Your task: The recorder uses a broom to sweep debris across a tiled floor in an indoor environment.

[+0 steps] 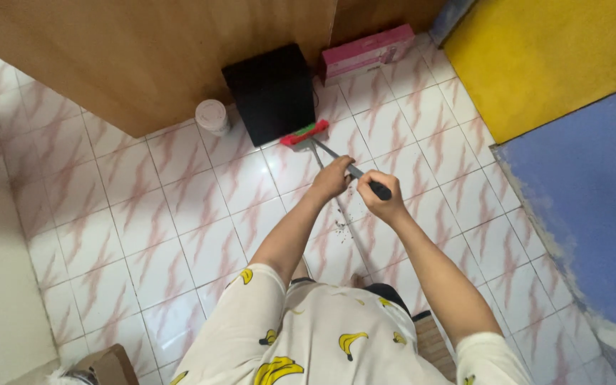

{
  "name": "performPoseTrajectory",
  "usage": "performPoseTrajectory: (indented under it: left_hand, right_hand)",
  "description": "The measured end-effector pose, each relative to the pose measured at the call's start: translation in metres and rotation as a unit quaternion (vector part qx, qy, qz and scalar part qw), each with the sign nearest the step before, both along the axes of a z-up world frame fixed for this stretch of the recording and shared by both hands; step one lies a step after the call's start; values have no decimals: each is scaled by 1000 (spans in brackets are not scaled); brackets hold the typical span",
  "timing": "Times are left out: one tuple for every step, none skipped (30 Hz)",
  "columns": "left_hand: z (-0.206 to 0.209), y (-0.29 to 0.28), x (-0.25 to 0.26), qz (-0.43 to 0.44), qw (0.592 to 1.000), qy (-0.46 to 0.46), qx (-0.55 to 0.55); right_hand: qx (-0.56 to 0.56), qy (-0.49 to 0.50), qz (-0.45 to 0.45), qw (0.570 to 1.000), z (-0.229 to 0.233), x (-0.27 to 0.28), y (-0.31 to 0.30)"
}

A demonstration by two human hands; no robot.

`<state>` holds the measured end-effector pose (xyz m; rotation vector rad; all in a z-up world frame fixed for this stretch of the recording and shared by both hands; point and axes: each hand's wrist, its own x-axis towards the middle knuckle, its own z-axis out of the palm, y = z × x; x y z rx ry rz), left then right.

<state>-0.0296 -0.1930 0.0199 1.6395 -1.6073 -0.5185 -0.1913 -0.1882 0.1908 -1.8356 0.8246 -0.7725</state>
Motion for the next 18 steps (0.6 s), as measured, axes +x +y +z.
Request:
performPoseTrajectory:
  left_hand:
    - [-7,3,-2,1,1000,2,2]
    - [-14,7,-5,-3,999,27,47]
    - [-17,6,-8,-4,995,51,89]
    - [-18,5,-16,0,995,51,88]
    - [-22,6,-22,5,993,43,110]
    - [-26,6,-28,10,991,34,132]
    - [-11,12,-42,18,991,34,129]
    - [3,17,-56,6,993,40,107]
    - [13,29,-72,-11,995,47,92]
    - [16,36,-89,-7,994,49,95]
    - [21,37,-107,-10,995,56,83]
    - [26,38,-126,-13,995,64,71]
    - [25,41,-143,-11,995,64,73]
    - [25,45,-160,-30,996,68,53]
    - [24,47,-177,-47,996,71,33]
    - [46,54,-187,-43,996,71,35]
    - [69,58,-196,-46,995,69,45]
    - [91,63,-204,-49,995,68,55]
  right_hand:
    - [2,2,1,1000,-6,0,0]
    - [7,7,7,1000,-13,-1,0]
    - [8,10,15,1000,-16,-2,-3]
    - [8,10,19,1000,-13,-11,-3]
    - [-2,25,25,999,-12,-18,-2]
    - [-11,39,31,999,-11,-26,-1]
    - [-14,38,39,998,-1,-37,-6]
    - [-10,55,50,997,8,-49,-11]
    - [1,74,57,996,15,-61,-10]
    - [5,75,62,995,22,-76,-10]
    - [8,86,75,993,32,-93,-15]
    - [11,97,88,991,41,-109,-19]
    - [13,97,90,991,47,-127,-18]
    - [17,98,99,990,53,-145,-17]
    - [22,99,110,989,59,-162,-18]
    - [24,99,114,988,68,-177,-14]
    - [43,87,111,989,78,-191,-12]
    - [63,75,108,989,87,-205,-10]
